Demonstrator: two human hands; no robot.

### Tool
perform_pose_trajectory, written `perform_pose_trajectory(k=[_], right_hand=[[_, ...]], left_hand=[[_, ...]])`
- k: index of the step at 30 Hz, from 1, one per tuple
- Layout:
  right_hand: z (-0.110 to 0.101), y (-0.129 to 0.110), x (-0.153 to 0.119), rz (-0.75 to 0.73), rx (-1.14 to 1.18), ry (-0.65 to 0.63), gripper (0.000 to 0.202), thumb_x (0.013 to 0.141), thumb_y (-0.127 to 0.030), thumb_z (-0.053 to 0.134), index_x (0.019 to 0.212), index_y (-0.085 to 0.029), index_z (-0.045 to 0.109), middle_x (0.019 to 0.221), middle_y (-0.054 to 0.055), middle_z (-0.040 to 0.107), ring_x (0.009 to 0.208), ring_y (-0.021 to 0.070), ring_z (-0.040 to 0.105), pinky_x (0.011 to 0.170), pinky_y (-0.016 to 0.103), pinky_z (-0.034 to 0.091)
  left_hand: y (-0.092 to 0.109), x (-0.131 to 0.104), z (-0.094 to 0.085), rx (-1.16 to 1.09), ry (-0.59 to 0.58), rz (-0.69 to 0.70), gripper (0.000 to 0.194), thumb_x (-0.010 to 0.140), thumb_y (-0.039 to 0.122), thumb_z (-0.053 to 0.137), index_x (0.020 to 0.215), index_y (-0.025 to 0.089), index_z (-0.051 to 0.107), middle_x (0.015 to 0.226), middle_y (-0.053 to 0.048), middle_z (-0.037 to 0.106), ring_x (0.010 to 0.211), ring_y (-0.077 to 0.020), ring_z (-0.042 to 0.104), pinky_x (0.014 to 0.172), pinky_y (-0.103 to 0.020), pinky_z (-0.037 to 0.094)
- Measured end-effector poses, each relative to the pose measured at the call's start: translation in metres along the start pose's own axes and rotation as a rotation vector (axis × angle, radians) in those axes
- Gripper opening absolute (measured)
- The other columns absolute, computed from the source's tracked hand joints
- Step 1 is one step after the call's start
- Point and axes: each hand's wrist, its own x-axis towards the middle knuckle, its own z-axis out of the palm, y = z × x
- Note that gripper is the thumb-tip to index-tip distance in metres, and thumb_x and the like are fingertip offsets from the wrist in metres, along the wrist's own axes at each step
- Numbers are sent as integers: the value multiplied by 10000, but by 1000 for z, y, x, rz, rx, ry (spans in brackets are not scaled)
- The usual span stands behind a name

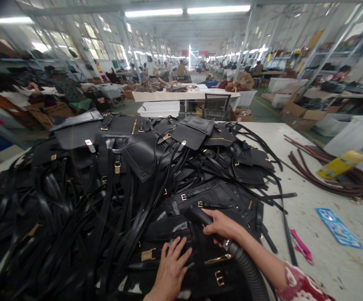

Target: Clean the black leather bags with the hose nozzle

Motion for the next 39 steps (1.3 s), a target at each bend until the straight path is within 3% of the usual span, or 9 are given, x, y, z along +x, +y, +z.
perform_pose_trajectory(k=[4, 8, 11, 15, 20, 27, 31, 35, 39], right_hand=[[11, -9, 19, -9, -45, -9, 651, 600, -98, 547, 1214, -284, 438, 561, -78, 535, 320, 55, 448, 323, 129, 332], [17, -18, 38, -60, -69, 87, 653, 608, -113, 569, 1223, -278, 428, 608, -74, 529, 353, 58, 466, 335, 133, 360], [9, -18, 22, -70, -61, 136, 682, 659, -146, 543, 1291, -277, 322, 608, -70, 516, 385, 79, 494, 344, 141, 383], [3, -7, -22, -30, -45, 86, 697, 647, -141, 547, 1296, -264, 324, 587, -67, 516, 374, 94, 496, 326, 158, 397], [21, 16, -44, 39, 36, 11, 733, 630, -107, 522, 1308, -281, 306, 553, -74, 528, 361, 87, 493, 334, 152, 409], [37, 19, -13, -43, 65, 247, 744, 632, -141, 542, 1321, -264, 289, 563, -71, 535, 354, 82, 471, 321, 149, 385], [23, 28, -25, -40, 132, 321, 727, 688, -208, 520, 1346, -253, 214, 518, -80, 498, 364, 102, 481, 328, 174, 401], [-5, 54, -52, 27, 204, 468, 741, 689, -238, 539, 1350, -225, 206, 450, -86, 475, 356, 124, 491, 324, 197, 416], [-31, 84, -69, 82, 280, 575, 716, 734, -298, 498, 1361, -213, 163, 422, -83, 459, 346, 130, 505, 312, 196, 422]], left_hand=[[-1, 3, 1, 3, -6, -9, 466, 804, 313, 452, 1246, 408, 341, 1407, 54, 256, 1275, -226, 205, 1000, -519, 181], [-3, 2, 2, 17, -16, -2, 526, 766, 234, 487, 1240, 415, 346, 1401, 54, 272, 1266, -237, 227, 987, -520, 200], [1, 3, -7, 28, 9, 7, 646, 704, 122, 492, 1272, 373, 317, 1417, 15, 234, 1257, -240, 246, 985, -498, 215], [7, 15, -21, 1, 89, -152, 763, 652, 126, 512, 1338, 264, 210, 1451, -42, 92, 1240, -243, 256, 971, -429, 271], [-1, 34, -14, 44, 114, -239, 504, 735, 186, 439, 1235, 247, 414, 1333, -30, 372, 1138, -249, 362, 927, -414, 324], [-6, 43, -17, 66, 132, -229, 391, 747, 81, 350, 1098, 134, 513, 1170, -93, 470, 1054, -219, 419, 873, -332, 383], [-6, 41, -29, 73, 137, -254, 363, 753, 94, 353, 1057, 183, 529, 1117, -56, 492, 1014, -187, 444, 853, -297, 393], [2, 50, -45, 167, 6, -313, 288, 751, 199, 408, 977, 208, 587, 1019, -56, 550, 911, -227, 492, 782, -372, 410], [19, 81, -38, 166, 9, -147, 438, 753, 360, 448, 1168, 227, 494, 1274, -78, 436, 1159, -296, 354, 934, -480, 289]])
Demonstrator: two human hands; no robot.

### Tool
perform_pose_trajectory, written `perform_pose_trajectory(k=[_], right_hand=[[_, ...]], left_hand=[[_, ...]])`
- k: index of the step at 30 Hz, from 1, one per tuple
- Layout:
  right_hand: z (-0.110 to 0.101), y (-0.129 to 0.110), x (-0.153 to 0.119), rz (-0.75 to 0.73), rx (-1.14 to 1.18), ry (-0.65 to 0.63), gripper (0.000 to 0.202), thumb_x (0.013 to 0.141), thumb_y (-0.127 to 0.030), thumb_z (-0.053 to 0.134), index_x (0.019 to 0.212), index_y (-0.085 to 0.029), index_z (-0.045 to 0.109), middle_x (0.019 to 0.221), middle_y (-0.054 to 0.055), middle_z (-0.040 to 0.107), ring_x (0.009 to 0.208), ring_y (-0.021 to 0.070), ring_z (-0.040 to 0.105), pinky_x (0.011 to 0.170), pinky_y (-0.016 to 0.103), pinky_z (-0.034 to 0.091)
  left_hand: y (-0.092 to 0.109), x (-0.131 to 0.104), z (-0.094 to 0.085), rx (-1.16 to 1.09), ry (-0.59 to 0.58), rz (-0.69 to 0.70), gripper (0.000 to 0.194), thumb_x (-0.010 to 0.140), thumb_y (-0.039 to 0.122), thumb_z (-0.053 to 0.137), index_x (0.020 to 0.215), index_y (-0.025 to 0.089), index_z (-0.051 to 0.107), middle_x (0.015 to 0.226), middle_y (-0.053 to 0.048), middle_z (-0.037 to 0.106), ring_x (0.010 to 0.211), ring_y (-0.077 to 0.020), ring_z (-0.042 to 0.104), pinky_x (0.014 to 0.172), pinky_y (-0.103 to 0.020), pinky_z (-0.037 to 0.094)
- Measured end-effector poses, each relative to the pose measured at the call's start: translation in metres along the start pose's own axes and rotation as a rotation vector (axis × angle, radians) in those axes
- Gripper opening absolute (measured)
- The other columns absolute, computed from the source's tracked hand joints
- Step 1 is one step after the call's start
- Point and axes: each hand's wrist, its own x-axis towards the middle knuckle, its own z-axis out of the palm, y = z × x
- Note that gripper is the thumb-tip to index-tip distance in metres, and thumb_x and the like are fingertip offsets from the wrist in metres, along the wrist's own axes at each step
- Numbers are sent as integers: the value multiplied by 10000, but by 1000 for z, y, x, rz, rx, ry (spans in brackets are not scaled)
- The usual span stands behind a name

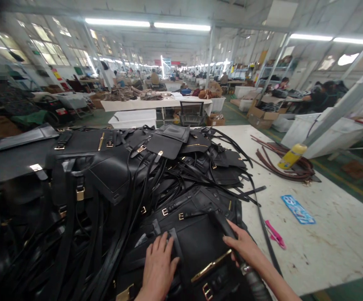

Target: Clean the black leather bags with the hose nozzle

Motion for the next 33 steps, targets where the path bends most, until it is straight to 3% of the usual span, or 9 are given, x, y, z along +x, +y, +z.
perform_pose_trajectory(k=[2, 4, 8, 16, 24, 30, 33], right_hand=[[-11, 6, 6, 11, 21, -1, 703, 740, -322, 490, 1359, -211, 176, 422, -77, 467, 344, 133, 515, 312, 199, 428], [-17, 7, 14, 15, 24, -20, 705, 729, -323, 503, 1354, -202, 201, 421, -70, 482, 341, 140, 522, 309, 204, 431], [-18, -2, 36, 18, 30, -62, 686, 710, -292, 527, 1337, -216, 259, 433, -58, 509, 347, 148, 538, 300, 199, 423], [-11, -25, 76, -28, 11, 7, 626, 715, -259, 531, 1303, -258, 318, 493, -61, 519, 332, 135, 527, 291, 192, 399], [-3, -20, 52, -8, -27, 5, 606, 702, -239, 520, 1286, -227, 356, 465, -61, 512, 339, 153, 541, 297, 201, 397], [-1, -26, 74, -68, -29, 246, 631, 751, -294, 485, 1329, -282, 232, 633, -49, 544, 392, 103, 531, 350, 192, 429], [-7, -24, 64, -71, -15, 268, 622, 747, -315, 494, 1318, -273, 251, 646, -44, 529, 379, 101, 530, 328, 187, 419]], left_hand=[[14, 16, 13, -62, -12, 173, 549, 752, 411, 455, 1278, 294, 349, 1400, -21, 275, 1266, -283, 205, 999, -496, 200], [26, 27, 28, -89, -47, 285, 602, 749, 466, 450, 1309, 356, 256, 1427, 17, 208, 1295, -290, 124, 1014, -542, 130], [33, 37, 46, -54, -69, 329, 649, 742, 533, 432, 1320, 397, 169, 1431, 18, 186, 1296, -335, 77, 985, -627, 36], [33, 38, 42, -4, -74, 327, 646, 750, 538, 422, 1322, 380, 166, 1426, -8, 196, 1291, -341, 97, 985, -632, 25], [32, 36, 45, -50, -50, 327, 639, 741, 532, 445, 1312, 392, 193, 1421, -1, 213, 1294, -332, 97, 987, -630, 36], [31, 36, 49, -59, -25, 326, 628, 751, 564, 398, 1316, 390, 185, 1419, 0, 223, 1294, -332, 86, 988, -628, 9], [31, 36, 50, -65, -20, 337, 620, 757, 580, 367, 1317, 390, 180, 1422, 4, 213, 1293, -333, 90, 987, -628, 5]])
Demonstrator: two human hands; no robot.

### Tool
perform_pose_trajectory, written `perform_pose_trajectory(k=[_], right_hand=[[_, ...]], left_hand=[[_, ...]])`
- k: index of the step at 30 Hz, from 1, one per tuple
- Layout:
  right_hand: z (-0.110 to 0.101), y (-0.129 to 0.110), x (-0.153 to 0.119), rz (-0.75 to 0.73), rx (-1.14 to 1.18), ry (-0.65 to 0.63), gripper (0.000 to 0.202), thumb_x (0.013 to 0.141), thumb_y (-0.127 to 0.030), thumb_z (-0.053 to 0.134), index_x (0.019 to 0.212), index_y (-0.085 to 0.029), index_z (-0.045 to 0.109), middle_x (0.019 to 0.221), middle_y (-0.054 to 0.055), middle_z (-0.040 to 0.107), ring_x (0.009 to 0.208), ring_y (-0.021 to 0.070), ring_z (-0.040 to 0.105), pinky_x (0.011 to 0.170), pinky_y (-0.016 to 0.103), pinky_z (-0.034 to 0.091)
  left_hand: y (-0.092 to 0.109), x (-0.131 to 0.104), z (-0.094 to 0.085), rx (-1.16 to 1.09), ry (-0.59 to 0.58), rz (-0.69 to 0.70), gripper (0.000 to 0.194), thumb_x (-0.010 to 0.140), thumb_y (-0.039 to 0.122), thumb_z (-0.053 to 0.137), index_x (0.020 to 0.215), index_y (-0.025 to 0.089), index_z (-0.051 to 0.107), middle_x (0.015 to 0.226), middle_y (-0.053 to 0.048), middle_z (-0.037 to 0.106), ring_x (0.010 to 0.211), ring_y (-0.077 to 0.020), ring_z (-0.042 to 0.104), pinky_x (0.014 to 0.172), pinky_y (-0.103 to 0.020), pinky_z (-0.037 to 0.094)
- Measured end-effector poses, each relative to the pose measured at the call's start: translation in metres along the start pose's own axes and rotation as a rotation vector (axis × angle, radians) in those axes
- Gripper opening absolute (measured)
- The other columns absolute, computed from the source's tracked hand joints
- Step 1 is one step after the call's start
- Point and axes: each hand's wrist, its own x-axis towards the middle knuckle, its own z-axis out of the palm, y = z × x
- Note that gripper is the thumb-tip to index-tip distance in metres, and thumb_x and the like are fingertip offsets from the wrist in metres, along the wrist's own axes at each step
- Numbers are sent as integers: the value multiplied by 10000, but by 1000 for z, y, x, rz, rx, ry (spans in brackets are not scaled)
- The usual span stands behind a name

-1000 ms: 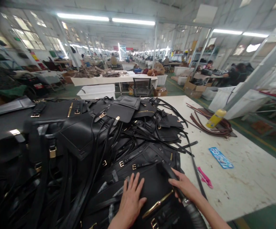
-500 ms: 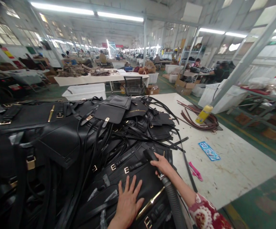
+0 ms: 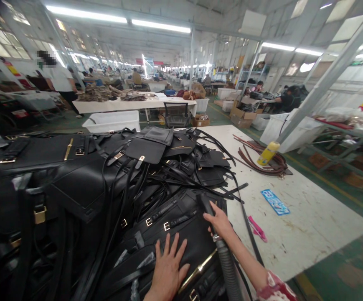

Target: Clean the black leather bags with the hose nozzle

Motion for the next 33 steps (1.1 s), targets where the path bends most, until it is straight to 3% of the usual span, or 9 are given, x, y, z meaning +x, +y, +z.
perform_pose_trajectory(k=[5, 9, 12, 18, 22, 24, 27, 29, 33], right_hand=[[-7, 12, -20, 30, 14, -82, 621, 727, -279, 515, 1306, -234, 295, 571, -58, 521, 346, 108, 530, 321, 181, 408], [2, 12, -11, 41, 16, -159, 605, 708, -232, 530, 1285, -238, 350, 527, -65, 515, 328, 114, 524, 309, 180, 391], [10, 7, -6, 32, 17, -150, 624, 723, -239, 520, 1309, -249, 306, 572, -57, 534, 347, 104, 526, 318, 174, 388], [14, 12, -25, 58, 6, -188, 622, 728, -245, 510, 1316, -231, 309, 548, -52, 533, 338, 125, 526, 299, 186, 368], [14, 16, -27, 24, -13, -72, 671, 760, -270, 470, 1359, -204, 176, 552, -62, 506, 367, 100, 509, 351, 181, 396], [17, 11, -31, -2, -17, -63, 706, 764, -268, 463, 1371, -203, 108, 543, -72, 494, 381, 94, 499, 371, 177, 405], [29, -3, -51, -38, -9, -234, 703, 717, -228, 507, 1350, -241, 203, 558, -71, 522, 376, 91, 493, 356, 169, 397], [45, -14, -69, -55, -4, -404, 677, 666, -188, 545, 1302, -254, 324, 588, -63, 555, 366, 80, 486, 349, 162, 399], [86, -35, -88, -56, -37, -618, 609, 599, -133, 571, 1185, -271, 482, 594, -71, 566, 348, 62, 473, 335, 135, 382]], left_hand=[[-2, 1, 1, 3, -10, -11, 633, 751, 558, 402, 1316, 396, 170, 1424, 5, 202, 1293, -331, 97, 990, -623, 11], [-1, 1, -1, 10, -35, -9, 662, 735, 529, 450, 1317, 398, 164, 1426, 4, 196, 1293, -336, 90, 985, -629, 22], [2, 2, -4, 17, -49, -13, 666, 731, 511, 463, 1318, 393, 171, 1428, 4, 191, 1293, -336, 90, 986, -627, 33], [-10, -14, -8, -24, -74, 3, 613, 734, 430, 482, 1303, 372, 261, 1408, 15, 260, 1290, -284, 169, 1018, -555, 114], [-43, -38, -31, 78, 84, -334, 472, 791, 275, 378, 1252, 177, 409, 1303, -94, 419, 1227, -250, 308, 1000, -438, 227], [-61, -44, -48, 103, 104, -503, 441, 791, 272, 365, 1183, 103, 474, 1196, -145, 496, 1136, -266, 410, 928, -419, 307], [-78, -41, -67, -16, 15, -590, 357, 755, 322, 418, 1025, 143, 569, 1042, -114, 575, 1004, -268, 502, 815, -409, 373], [-81, -39, -68, -97, -17, -596, 309, 730, 280, 442, 993, 170, 558, 992, -75, 590, 982, -239, 519, 813, -387, 378], [-80, -49, -52, -217, 194, -569, 435, 758, 203, 366, 1183, 116, 345, 1006, -85, 557, 976, -190, 518, 871, -340, 369]])
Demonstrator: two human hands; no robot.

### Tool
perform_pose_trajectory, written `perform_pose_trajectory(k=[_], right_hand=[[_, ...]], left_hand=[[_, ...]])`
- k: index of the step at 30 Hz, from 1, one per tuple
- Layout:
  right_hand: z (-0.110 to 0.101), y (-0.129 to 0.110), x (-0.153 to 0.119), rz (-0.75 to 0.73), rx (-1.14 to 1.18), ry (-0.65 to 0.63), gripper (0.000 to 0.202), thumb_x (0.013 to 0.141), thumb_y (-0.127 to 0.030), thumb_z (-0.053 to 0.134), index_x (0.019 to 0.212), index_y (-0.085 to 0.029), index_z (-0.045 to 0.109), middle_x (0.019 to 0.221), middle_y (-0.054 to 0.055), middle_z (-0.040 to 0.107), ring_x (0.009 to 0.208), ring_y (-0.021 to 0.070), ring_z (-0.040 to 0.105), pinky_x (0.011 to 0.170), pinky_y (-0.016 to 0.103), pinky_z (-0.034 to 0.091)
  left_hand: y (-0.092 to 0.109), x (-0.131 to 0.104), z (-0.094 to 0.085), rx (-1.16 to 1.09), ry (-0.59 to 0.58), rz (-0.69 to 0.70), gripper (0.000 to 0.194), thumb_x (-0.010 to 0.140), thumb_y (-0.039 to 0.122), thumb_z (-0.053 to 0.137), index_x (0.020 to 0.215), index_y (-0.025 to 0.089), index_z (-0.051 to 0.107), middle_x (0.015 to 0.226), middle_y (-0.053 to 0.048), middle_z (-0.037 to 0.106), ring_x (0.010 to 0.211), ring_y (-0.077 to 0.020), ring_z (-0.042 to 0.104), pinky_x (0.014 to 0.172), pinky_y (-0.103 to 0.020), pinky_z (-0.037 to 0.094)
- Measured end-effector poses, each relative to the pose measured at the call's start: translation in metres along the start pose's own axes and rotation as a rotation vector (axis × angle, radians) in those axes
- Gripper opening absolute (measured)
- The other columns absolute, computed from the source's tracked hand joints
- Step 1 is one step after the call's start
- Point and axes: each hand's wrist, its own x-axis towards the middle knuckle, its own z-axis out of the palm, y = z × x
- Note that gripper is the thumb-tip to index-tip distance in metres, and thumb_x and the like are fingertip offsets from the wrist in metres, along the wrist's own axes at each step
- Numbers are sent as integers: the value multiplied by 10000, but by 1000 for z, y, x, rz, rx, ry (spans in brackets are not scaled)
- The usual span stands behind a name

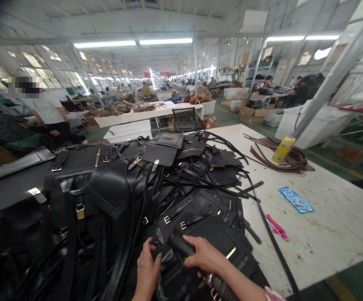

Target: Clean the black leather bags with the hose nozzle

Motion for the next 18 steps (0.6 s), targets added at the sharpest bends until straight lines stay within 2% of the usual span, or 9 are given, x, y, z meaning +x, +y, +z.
perform_pose_trajectory(k=[3, 6, 8, 12, 13, 15, 18], right_hand=[[19, -15, 25, 8, -42, -62, 487, 574, -120, 581, 1038, -267, 591, 551, -81, 544, 349, 63, 474, 331, 123, 358], [34, -29, 46, 4, -85, -92, 431, 579, -120, 561, 988, -245, 611, 543, -73, 548, 336, 68, 458, 323, 136, 352], [42, -34, 48, -24, -113, -102, 465, 585, -110, 529, 1029, -235, 587, 551, -69, 546, 336, 66, 442, 325, 141, 352], [43, -25, 36, -93, -136, -149, 533, 620, -131, 500, 1142, -237, 517, 582, -57, 551, 373, 69, 464, 331, 126, 345], [41, -19, 33, -60, -112, -172, 552, 635, -153, 500, 1180, -241, 486, 574, -53, 559, 367, 78, 478, 324, 131, 348], [37, -5, 28, -20, -78, -115, 603, 660, -194, 495, 1255, -230, 405, 551, -47, 565, 345, 93, 491, 312, 145, 358], [30, 13, 18, -33, -21, 114, 680, 691, -237, 483, 1334, -182, 269, 498, -47, 550, 325, 113, 485, 301, 173, 374]], left_hand=[[-9, -12, 7, -105, 113, 14, 439, 781, 232, 313, 1201, 111, 273, 1056, -105, 511, 994, -209, 502, 876, -336, 383], [-11, -22, 3, -119, 108, 1, 445, 760, 199, 302, 1189, 84, 271, 1118, -137, 477, 1022, -218, 485, 890, -314, 381], [-10, -27, -3, -105, 100, -13, 442, 738, 161, 314, 1173, 86, 311, 1137, -135, 482, 1041, -196, 478, 900, -284, 376], [-3, -24, -18, 40, -40, -63, 419, 691, 109, 365, 1105, 140, 427, 1123, -85, 520, 1054, -149, 475, 908, -256, 358], [-1, -22, -22, 71, -86, -71, 399, 688, 119, 384, 1080, 148, 454, 1108, -79, 532, 1038, -149, 485, 898, -258, 362], [4, -17, -28, 103, -146, -77, 350, 680, 177, 446, 1023, 147, 509, 1052, -85, 566, 985, -175, 517, 854, -277, 387], [15, -10, -37, 130, -244, -67, 339, 637, 279, 553, 935, 121, 584, 931, -114, 624, 875, -234, 569, 747, -320, 431]])
